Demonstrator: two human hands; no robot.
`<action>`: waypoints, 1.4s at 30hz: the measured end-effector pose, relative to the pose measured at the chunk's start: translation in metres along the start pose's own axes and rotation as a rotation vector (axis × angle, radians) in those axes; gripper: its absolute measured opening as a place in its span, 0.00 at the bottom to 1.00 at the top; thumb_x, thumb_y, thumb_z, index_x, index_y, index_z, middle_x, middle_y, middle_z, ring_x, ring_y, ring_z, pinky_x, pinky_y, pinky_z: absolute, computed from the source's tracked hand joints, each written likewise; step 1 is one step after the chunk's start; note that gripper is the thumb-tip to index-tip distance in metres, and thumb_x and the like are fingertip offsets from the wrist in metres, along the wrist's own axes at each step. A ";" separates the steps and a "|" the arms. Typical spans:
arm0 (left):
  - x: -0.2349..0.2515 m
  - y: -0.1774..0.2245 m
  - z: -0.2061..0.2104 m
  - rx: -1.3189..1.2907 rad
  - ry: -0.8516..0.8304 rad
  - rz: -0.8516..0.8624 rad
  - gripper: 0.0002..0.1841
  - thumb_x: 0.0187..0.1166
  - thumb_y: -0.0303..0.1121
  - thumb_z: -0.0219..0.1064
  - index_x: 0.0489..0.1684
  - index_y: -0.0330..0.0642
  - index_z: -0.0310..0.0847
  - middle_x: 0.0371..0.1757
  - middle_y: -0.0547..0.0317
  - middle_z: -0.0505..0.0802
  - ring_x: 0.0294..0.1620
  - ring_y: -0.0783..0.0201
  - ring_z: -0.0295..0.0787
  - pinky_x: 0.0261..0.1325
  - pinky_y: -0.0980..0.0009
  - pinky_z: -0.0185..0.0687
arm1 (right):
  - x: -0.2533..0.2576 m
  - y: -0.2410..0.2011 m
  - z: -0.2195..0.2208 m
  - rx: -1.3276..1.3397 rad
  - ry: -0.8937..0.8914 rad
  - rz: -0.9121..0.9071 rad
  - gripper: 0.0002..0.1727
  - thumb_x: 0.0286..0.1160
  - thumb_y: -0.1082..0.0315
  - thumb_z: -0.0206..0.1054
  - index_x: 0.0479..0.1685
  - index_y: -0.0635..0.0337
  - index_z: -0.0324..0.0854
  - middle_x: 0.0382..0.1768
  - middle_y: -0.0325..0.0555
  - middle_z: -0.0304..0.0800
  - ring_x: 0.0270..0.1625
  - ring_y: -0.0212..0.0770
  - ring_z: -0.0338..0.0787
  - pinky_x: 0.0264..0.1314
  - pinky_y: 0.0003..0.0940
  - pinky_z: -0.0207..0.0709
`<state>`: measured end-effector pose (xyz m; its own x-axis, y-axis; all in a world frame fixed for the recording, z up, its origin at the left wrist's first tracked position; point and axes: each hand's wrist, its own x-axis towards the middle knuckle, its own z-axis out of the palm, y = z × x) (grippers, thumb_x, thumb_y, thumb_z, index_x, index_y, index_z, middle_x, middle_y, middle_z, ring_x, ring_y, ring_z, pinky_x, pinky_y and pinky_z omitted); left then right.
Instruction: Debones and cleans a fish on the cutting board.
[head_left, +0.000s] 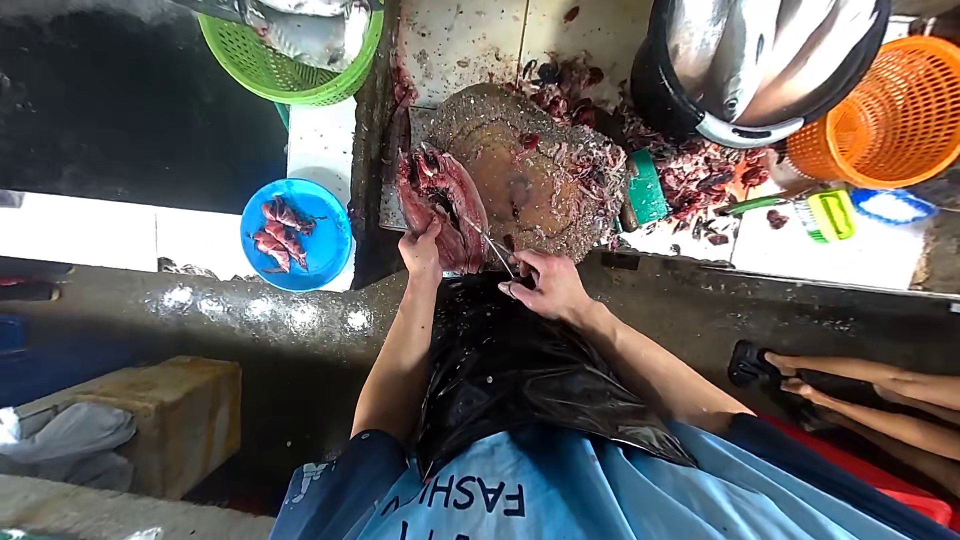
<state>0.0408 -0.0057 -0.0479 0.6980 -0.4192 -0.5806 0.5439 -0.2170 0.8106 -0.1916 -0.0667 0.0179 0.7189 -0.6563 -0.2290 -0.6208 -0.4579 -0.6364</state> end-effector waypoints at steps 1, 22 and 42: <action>-0.004 -0.001 0.000 -0.035 -0.015 -0.020 0.18 0.76 0.29 0.74 0.60 0.31 0.82 0.51 0.43 0.94 0.51 0.53 0.94 0.58 0.53 0.92 | 0.006 0.000 0.001 -0.060 -0.040 0.015 0.33 0.59 0.38 0.73 0.58 0.52 0.88 0.38 0.42 0.92 0.39 0.46 0.90 0.43 0.57 0.82; -0.019 -0.026 0.054 0.138 0.160 0.028 0.18 0.69 0.31 0.80 0.55 0.34 0.86 0.47 0.45 0.95 0.49 0.55 0.94 0.55 0.54 0.92 | -0.037 0.000 -0.023 1.005 -0.194 -0.007 0.13 0.78 0.68 0.66 0.54 0.65 0.89 0.33 0.43 0.91 0.32 0.34 0.87 0.38 0.34 0.85; -0.013 -0.007 0.044 -0.055 -0.178 -0.108 0.18 0.79 0.30 0.72 0.63 0.32 0.80 0.55 0.45 0.92 0.57 0.55 0.91 0.64 0.54 0.88 | -0.018 0.025 -0.020 -0.380 0.138 -0.105 0.38 0.58 0.37 0.68 0.66 0.52 0.88 0.52 0.49 0.93 0.50 0.52 0.91 0.57 0.64 0.71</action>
<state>0.0076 -0.0371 -0.0426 0.5431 -0.5466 -0.6374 0.6392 -0.2230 0.7360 -0.2258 -0.0781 0.0209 0.7517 -0.6567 -0.0601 -0.6363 -0.6984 -0.3275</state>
